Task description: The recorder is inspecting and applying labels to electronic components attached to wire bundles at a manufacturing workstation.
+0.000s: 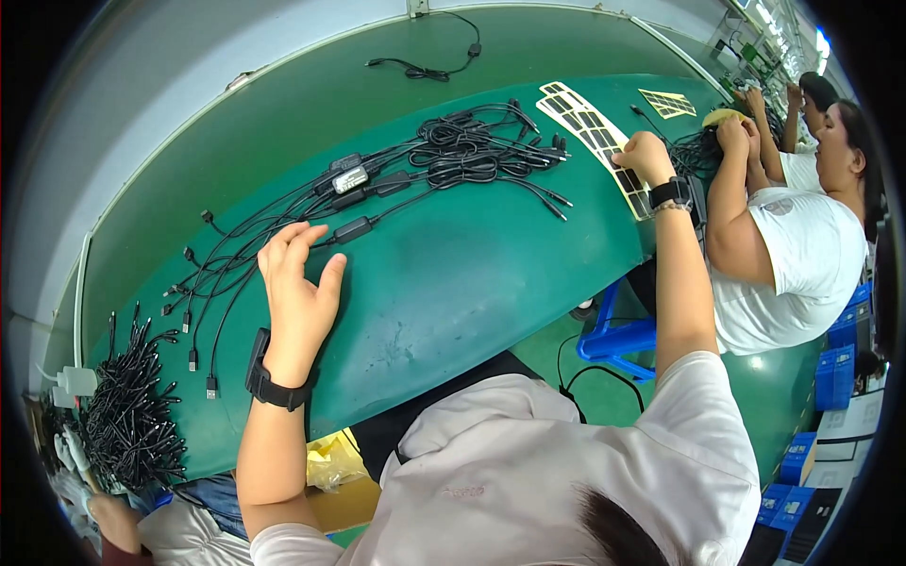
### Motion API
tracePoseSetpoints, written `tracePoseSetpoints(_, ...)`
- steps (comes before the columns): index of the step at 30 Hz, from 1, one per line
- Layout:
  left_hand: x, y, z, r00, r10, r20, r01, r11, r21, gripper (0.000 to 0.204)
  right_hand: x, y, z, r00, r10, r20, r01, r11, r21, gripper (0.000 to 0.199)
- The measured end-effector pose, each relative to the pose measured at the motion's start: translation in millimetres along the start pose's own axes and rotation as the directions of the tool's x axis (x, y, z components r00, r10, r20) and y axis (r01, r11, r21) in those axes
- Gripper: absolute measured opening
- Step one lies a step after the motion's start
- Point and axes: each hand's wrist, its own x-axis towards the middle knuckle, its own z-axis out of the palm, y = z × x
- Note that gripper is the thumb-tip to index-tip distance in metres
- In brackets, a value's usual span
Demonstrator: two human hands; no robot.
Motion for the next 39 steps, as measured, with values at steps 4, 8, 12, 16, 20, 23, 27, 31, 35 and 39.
tracePoseSetpoints(4,-0.1,0.3,-0.8,0.999,0.031,-0.021,-0.031,1.000,0.002,0.037,8.2,16.8,6.1,0.998,0.062,0.028,-0.066,0.977,0.202,0.030)
tracePoseSetpoints(8,-2.6,-1.9,1.7,0.999,0.039,-0.016,-0.040,0.999,-0.021,0.038,-2.6,21.0,-6.4,0.997,-0.003,-0.081,0.034,0.919,0.393,0.027)
tracePoseSetpoints(12,-2.5,0.8,-3.4,0.996,0.077,-0.038,-0.076,0.997,0.011,0.037,-40.6,-43.1,-52.1,0.945,-0.316,-0.089,0.315,0.798,0.514,0.015)
tracePoseSetpoints(16,13.9,46.7,-33.9,0.937,0.324,-0.129,-0.297,0.935,0.194,0.061,-108.3,-159.4,-68.7,0.751,-0.658,-0.054,0.539,0.565,0.625,0.007)
tracePoseSetpoints(20,30.0,90.8,-50.7,0.921,0.383,0.075,-0.390,0.906,0.165,0.067,-152.7,-235.5,-46.1,0.387,-0.918,-0.082,0.685,0.227,0.692,0.010)
tracePoseSetpoints(23,35.6,67.6,-55.0,0.963,0.230,0.142,-0.236,0.971,0.031,0.037,-147.6,-252.0,-32.4,0.337,-0.933,-0.123,0.753,0.189,0.630,0.025)
tracePoseSetpoints(27,27.3,28.3,-72.8,0.928,-0.219,0.302,0.299,0.920,-0.254,0.020,-116.2,-239.9,-8.0,0.437,-0.893,0.108,0.469,0.329,0.820,0.040)
tracePoseSetpoints(31,19.6,15.5,-64.9,0.978,-0.044,0.205,0.034,0.998,0.053,0.038,-122.8,-242.8,29.6,0.484,-0.843,0.235,0.083,0.312,0.947,0.037)
tracePoseSetpoints(35,20.2,26.4,-32.9,0.950,0.203,0.238,-0.145,0.960,-0.241,0.052,-131.6,-249.9,48.6,0.480,-0.841,0.248,-0.062,0.250,0.966,0.036)
tracePoseSetpoints(39,6.3,14.8,0.9,0.967,0.155,0.201,-0.100,0.961,-0.259,0.039,-132.8,-247.9,55.8,0.461,-0.856,0.234,0.027,0.277,0.960,0.035)
